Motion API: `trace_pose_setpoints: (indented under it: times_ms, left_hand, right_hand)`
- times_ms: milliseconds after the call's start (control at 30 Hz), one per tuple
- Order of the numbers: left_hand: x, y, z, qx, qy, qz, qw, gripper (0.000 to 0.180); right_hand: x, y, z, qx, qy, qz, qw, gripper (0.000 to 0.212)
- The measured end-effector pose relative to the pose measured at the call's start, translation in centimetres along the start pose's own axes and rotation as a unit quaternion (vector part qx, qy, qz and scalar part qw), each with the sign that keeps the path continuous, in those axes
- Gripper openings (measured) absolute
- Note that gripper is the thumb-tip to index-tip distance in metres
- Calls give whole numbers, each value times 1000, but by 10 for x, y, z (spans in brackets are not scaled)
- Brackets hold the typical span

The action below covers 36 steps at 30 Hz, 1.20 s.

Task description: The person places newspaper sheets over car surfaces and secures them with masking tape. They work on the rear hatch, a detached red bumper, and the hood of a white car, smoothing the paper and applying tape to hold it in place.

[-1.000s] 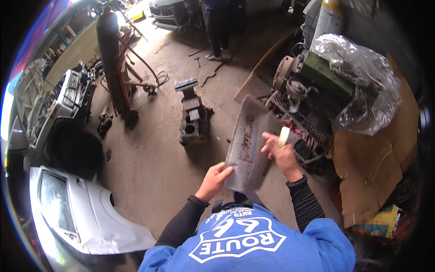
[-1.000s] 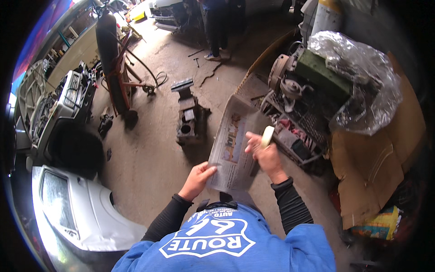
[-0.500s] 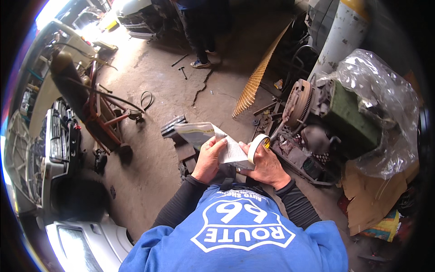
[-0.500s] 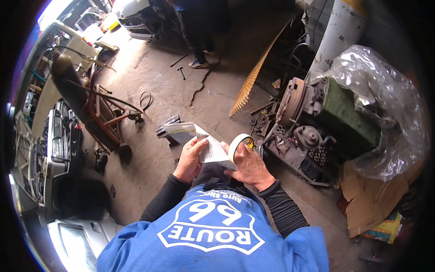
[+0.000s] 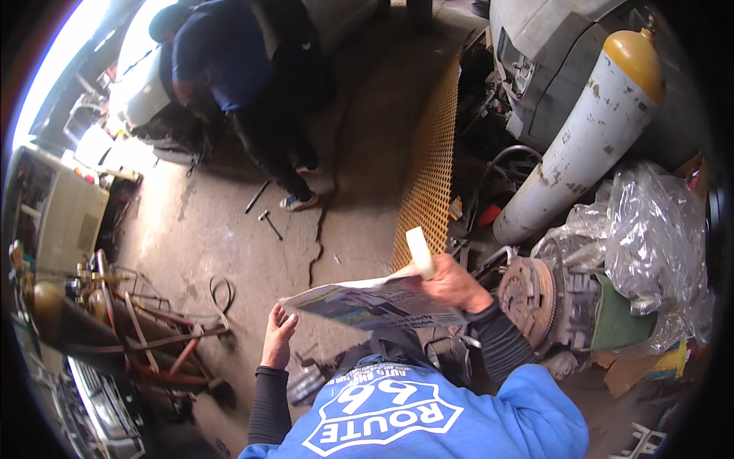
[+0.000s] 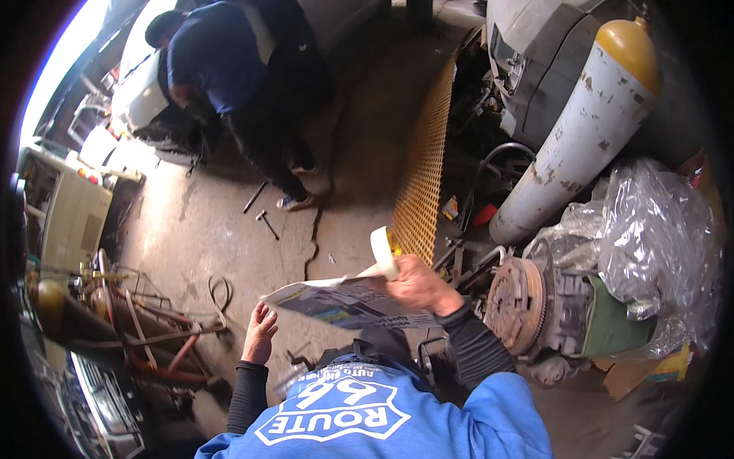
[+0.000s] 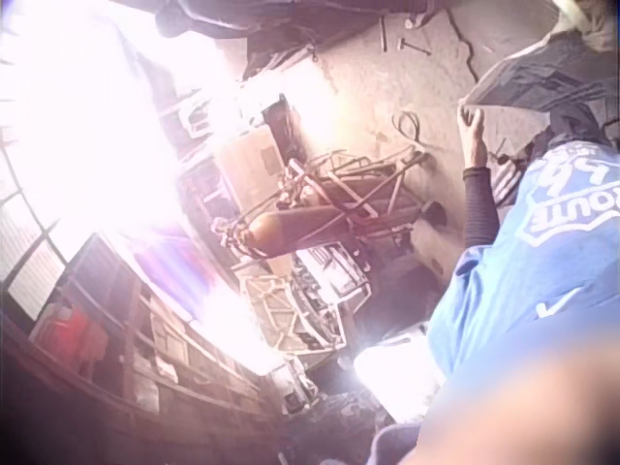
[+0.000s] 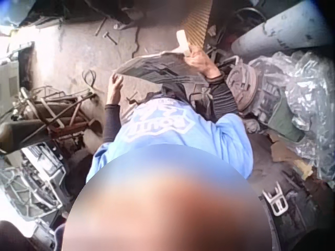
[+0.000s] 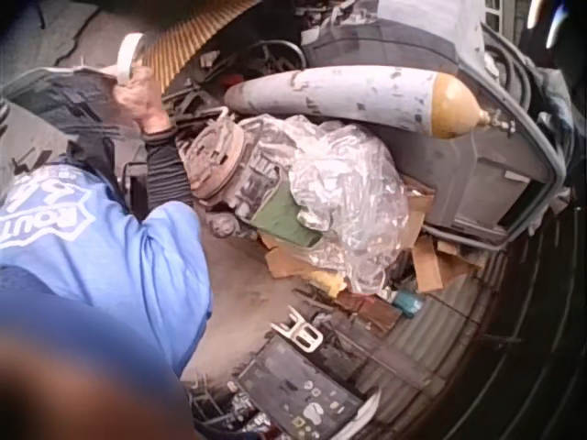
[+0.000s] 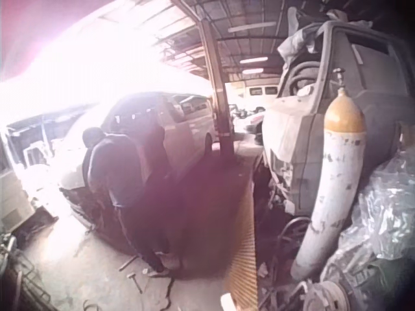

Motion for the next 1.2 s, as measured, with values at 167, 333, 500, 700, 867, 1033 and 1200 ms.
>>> trace_pose_setpoints:
  times_ms: [167,333,500,700,867,1033,1200]
  left_hand:
    - [-103,-162,89,-97,159,-273,944,46]
    - [-219,-332,147,-112,150,-319,929,26]
    - [-347,-492,193,-111,78,-306,943,25]
    - [-470,-652,291,-213,-25,-290,933,27]
    - [-576,-766,352,-209,99,-246,941,20]
    - [-679,-926,424,-219,187,-289,913,21]
    - [-806,-1072,508,-198,167,-389,884,34]
  right_hand:
    - [112,-75,2,-51,-182,175,966,16]
    - [216,-207,65,-44,-300,248,920,28]
    - [343,-353,88,-147,14,468,871,39]
    - [397,-554,6,-55,3,370,927,38]
    - [432,-728,-47,18,106,253,961,72]
    - [548,-896,-66,76,83,249,962,73]
    - [698,-1026,-85,30,43,243,969,52]
Point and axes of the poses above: each hand's wrist, its own y-axis away from the middle knuckle, its own x-axis out of the back of the hand, z = x × y, the point moved 5 cm from there along -y, towards the middle knuckle, and after that the axes turned 14 degrees about -x, right-handed, at the moved point
